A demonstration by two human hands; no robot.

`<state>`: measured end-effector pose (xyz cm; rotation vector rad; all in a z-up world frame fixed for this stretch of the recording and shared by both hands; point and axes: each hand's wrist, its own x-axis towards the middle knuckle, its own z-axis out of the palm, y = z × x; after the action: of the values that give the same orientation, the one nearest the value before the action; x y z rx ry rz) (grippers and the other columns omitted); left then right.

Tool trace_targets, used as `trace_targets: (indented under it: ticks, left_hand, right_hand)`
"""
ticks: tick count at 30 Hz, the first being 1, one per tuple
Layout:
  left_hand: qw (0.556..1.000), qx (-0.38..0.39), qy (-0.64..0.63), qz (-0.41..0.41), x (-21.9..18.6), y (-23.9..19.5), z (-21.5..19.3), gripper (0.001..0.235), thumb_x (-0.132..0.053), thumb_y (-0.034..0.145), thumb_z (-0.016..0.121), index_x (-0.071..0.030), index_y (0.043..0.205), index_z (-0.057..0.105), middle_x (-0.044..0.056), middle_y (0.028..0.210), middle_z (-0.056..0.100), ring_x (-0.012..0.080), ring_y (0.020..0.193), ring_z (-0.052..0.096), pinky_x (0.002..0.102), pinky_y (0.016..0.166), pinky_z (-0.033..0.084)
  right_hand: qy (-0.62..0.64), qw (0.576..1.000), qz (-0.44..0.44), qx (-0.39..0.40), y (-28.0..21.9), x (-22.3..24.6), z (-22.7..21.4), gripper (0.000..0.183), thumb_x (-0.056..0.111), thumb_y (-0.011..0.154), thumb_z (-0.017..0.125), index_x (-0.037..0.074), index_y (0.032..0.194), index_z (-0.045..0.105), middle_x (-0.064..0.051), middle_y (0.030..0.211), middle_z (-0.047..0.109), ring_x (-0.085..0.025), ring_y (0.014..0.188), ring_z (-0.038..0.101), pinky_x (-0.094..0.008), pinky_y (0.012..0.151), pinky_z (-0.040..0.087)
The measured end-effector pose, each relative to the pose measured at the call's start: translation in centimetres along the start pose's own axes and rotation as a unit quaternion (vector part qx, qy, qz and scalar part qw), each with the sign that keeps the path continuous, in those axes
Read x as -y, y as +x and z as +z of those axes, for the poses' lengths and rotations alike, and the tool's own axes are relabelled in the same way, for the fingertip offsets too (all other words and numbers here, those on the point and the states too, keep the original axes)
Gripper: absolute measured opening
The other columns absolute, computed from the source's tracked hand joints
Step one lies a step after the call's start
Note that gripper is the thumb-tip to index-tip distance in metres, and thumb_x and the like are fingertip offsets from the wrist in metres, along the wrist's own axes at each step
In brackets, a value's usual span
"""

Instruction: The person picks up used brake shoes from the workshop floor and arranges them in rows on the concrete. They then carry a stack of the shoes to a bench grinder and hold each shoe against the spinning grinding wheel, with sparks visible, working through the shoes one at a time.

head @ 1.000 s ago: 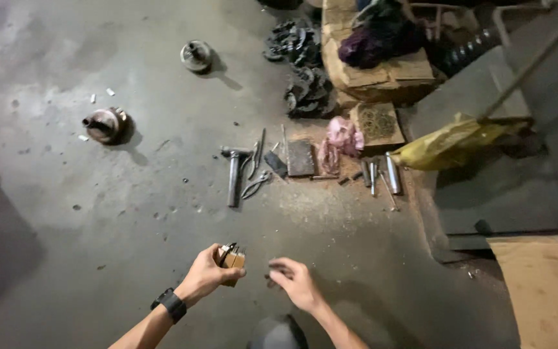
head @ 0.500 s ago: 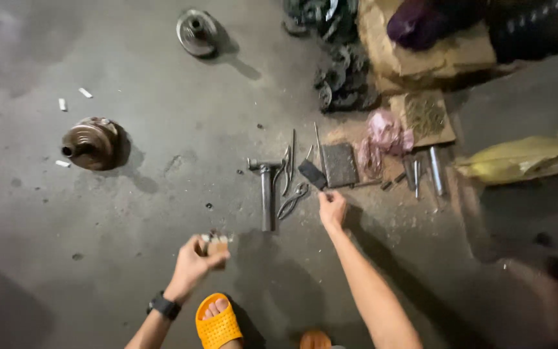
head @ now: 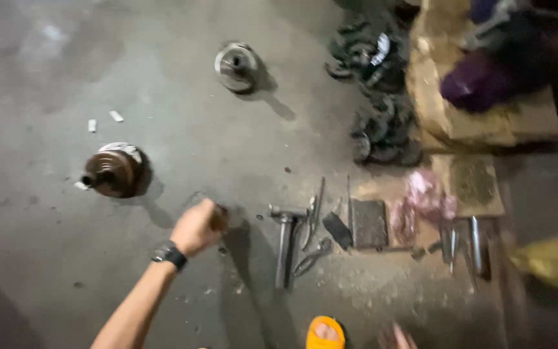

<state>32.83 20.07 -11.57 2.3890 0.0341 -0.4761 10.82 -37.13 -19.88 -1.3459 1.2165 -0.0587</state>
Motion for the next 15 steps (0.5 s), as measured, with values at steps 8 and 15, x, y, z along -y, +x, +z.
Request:
trace_targets:
  ticks: [8,15]
  left_hand:
    - [0.959,0.007,0.254,0.129,2.1,-2.8,5.5,0.065,-0.014,0.086,0.066,0.0,0.145,0.043,0.022,0.149,0.042,0.0363,0.14,0.037,0.055,0.106,0.039]
    - [0.976,0.043,0.19,0.097,2.5,-3.1,5.9,0.069,-0.01,0.087,0.058,0.003,0.15,0.034,0.024,0.161,0.024,0.0391,0.151,0.018,0.059,0.115,0.023]
  right_hand:
    - [-0.253,0.742,-0.539,0.307,-11.0,25.5,52.3,0.031,0.02,0.098,0.07,0.002,0.122,0.068,-0.007,0.09,0.077,-0.014,0.078,0.072,-0.03,0.067,0.056]
    - [-0.36,0.679,-0.592,0.242,-8.9,25.4,69.8,0.066,0.026,0.084,0.083,-0.003,0.134,0.051,-0.025,0.107,0.071,-0.039,0.094,0.07,-0.048,0.079,0.057]
